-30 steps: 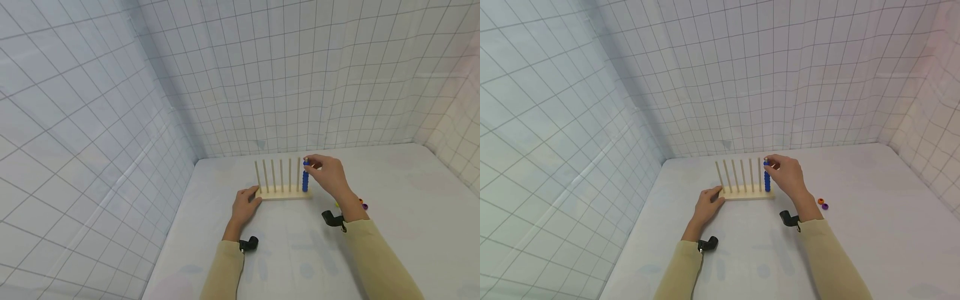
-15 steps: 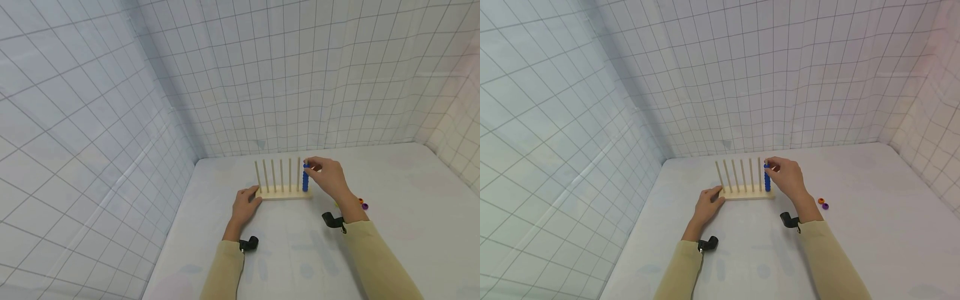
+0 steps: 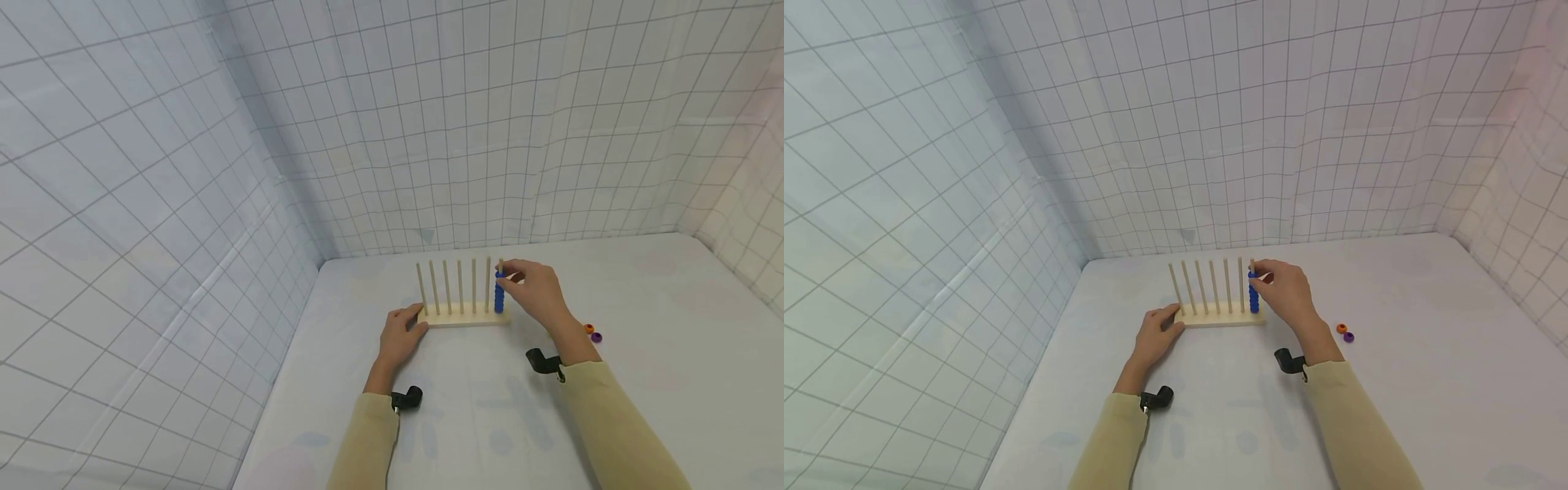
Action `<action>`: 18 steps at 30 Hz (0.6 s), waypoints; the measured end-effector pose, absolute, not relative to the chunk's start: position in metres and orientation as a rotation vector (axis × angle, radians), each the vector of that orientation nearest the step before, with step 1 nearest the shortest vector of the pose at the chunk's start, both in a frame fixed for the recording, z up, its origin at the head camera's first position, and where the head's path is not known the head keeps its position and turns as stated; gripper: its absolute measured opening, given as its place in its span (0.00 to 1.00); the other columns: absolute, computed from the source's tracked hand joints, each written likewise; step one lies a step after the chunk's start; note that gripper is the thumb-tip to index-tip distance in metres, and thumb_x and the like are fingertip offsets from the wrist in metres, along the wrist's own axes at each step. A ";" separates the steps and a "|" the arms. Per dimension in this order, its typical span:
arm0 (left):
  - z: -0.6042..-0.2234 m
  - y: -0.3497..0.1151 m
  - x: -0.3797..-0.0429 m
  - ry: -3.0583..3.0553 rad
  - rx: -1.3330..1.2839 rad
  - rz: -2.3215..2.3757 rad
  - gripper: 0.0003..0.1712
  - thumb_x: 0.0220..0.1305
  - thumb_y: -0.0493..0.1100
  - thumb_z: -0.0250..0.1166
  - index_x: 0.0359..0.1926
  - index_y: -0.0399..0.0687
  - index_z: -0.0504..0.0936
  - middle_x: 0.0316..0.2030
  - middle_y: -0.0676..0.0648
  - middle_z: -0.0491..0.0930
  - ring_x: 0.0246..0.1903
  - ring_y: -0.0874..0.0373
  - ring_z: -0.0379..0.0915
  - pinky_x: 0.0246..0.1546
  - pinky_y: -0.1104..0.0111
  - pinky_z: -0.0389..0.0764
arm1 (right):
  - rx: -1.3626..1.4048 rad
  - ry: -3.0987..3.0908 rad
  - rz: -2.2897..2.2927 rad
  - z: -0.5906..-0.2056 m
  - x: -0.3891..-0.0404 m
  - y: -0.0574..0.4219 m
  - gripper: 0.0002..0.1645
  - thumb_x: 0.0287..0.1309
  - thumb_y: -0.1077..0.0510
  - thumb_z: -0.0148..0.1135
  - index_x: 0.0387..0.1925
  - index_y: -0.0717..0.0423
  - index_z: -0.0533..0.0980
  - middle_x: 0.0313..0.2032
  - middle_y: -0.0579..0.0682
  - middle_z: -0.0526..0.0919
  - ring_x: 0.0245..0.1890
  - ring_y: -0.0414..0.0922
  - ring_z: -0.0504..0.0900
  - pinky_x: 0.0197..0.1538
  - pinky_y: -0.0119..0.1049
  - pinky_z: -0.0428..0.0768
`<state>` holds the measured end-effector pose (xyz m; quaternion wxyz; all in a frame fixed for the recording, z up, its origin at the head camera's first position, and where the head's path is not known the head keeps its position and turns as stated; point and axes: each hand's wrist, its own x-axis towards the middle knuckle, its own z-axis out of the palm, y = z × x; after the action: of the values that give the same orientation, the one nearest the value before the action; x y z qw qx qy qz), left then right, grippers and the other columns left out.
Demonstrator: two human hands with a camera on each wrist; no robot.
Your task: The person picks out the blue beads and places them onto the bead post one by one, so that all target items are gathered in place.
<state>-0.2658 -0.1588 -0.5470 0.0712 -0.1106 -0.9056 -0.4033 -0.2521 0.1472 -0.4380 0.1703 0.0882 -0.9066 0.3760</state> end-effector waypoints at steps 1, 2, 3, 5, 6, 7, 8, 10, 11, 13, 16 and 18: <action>-0.547 -0.159 -0.266 -2.720 -0.331 -1.215 0.29 0.68 0.52 0.66 0.68 0.56 0.76 0.62 0.45 0.75 0.65 0.48 0.64 0.61 0.45 0.66 | 0.247 -2.579 1.067 -0.438 -0.252 0.147 0.18 0.64 0.55 0.68 0.53 0.56 0.83 0.43 0.54 0.86 0.43 0.53 0.82 0.41 0.49 0.79; -0.548 -0.159 -0.265 -2.717 -0.330 -1.218 0.29 0.68 0.52 0.66 0.68 0.56 0.76 0.62 0.45 0.75 0.65 0.48 0.64 0.61 0.45 0.66 | 0.247 -2.582 1.066 -0.439 -0.252 0.147 0.18 0.64 0.55 0.68 0.53 0.57 0.82 0.44 0.55 0.86 0.43 0.53 0.82 0.41 0.50 0.79; -0.548 -0.159 -0.265 -2.715 -0.327 -1.222 0.29 0.68 0.52 0.66 0.68 0.56 0.76 0.62 0.45 0.75 0.65 0.48 0.64 0.62 0.45 0.66 | 0.244 -2.586 1.066 -0.439 -0.253 0.147 0.18 0.64 0.55 0.68 0.53 0.57 0.82 0.44 0.55 0.86 0.43 0.53 0.82 0.41 0.49 0.79; -0.548 -0.158 -0.265 -2.710 -0.321 -1.230 0.29 0.68 0.52 0.66 0.68 0.56 0.76 0.62 0.45 0.75 0.65 0.48 0.64 0.62 0.45 0.66 | 0.238 -2.593 1.072 -0.440 -0.253 0.148 0.18 0.64 0.55 0.68 0.53 0.57 0.82 0.44 0.55 0.86 0.43 0.53 0.82 0.40 0.49 0.79; -0.548 -0.158 -0.265 -2.709 -0.316 -1.233 0.29 0.68 0.51 0.67 0.68 0.56 0.76 0.62 0.45 0.74 0.64 0.48 0.64 0.62 0.45 0.66 | 0.237 -2.598 1.076 -0.441 -0.253 0.148 0.18 0.65 0.55 0.67 0.53 0.57 0.82 0.45 0.55 0.86 0.43 0.53 0.81 0.40 0.49 0.79; -0.548 -0.158 -0.265 -2.707 -0.316 -1.234 0.28 0.68 0.51 0.67 0.68 0.56 0.77 0.62 0.45 0.75 0.64 0.48 0.64 0.62 0.45 0.66 | 0.238 -2.599 1.080 -0.441 -0.253 0.148 0.18 0.65 0.55 0.67 0.53 0.57 0.82 0.45 0.55 0.86 0.43 0.53 0.81 0.40 0.48 0.79; -0.548 -0.158 -0.265 -2.707 -0.314 -1.233 0.28 0.68 0.51 0.67 0.68 0.56 0.77 0.62 0.45 0.75 0.64 0.48 0.64 0.62 0.45 0.66 | 0.239 -2.600 1.085 -0.442 -0.252 0.148 0.18 0.65 0.55 0.67 0.53 0.57 0.82 0.45 0.55 0.86 0.43 0.52 0.81 0.40 0.48 0.80; -0.548 -0.158 -0.265 -2.708 -0.312 -1.233 0.28 0.68 0.51 0.67 0.68 0.56 0.77 0.62 0.45 0.75 0.64 0.49 0.64 0.62 0.46 0.66 | 0.236 -2.601 1.092 -0.442 -0.253 0.148 0.17 0.65 0.55 0.67 0.53 0.57 0.82 0.45 0.54 0.86 0.43 0.52 0.81 0.39 0.47 0.80; -0.548 -0.158 -0.265 -2.708 -0.311 -1.233 0.28 0.68 0.51 0.67 0.68 0.56 0.77 0.62 0.45 0.75 0.64 0.49 0.65 0.62 0.46 0.66 | 0.237 -2.600 1.094 -0.442 -0.253 0.148 0.17 0.65 0.55 0.67 0.53 0.57 0.82 0.45 0.54 0.86 0.43 0.52 0.81 0.39 0.47 0.80; -0.548 -0.158 -0.264 -2.711 -0.310 -1.228 0.28 0.68 0.51 0.67 0.68 0.56 0.77 0.62 0.45 0.75 0.64 0.49 0.64 0.62 0.46 0.66 | 0.236 -2.595 1.098 -0.443 -0.253 0.148 0.17 0.65 0.55 0.67 0.53 0.57 0.83 0.44 0.54 0.86 0.43 0.52 0.82 0.39 0.48 0.80; -0.547 -0.157 -0.264 -2.713 -0.309 -1.228 0.28 0.68 0.51 0.67 0.68 0.56 0.76 0.62 0.45 0.75 0.64 0.49 0.64 0.62 0.46 0.66 | 0.238 -2.596 1.092 -0.442 -0.253 0.148 0.17 0.64 0.55 0.68 0.53 0.57 0.82 0.44 0.54 0.86 0.43 0.52 0.82 0.40 0.48 0.80; -0.547 -0.157 -0.264 -2.712 -0.307 -1.229 0.28 0.68 0.51 0.66 0.68 0.56 0.77 0.62 0.46 0.75 0.64 0.49 0.64 0.62 0.46 0.66 | 0.249 -2.601 1.081 -0.441 -0.253 0.149 0.18 0.64 0.55 0.68 0.54 0.57 0.82 0.45 0.54 0.86 0.43 0.52 0.82 0.40 0.49 0.80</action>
<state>-0.2642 -0.1571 -0.5466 0.0742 -0.1022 -0.9035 -0.4095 -0.2534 0.1489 -0.4414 0.1561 0.0870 -0.9085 0.3777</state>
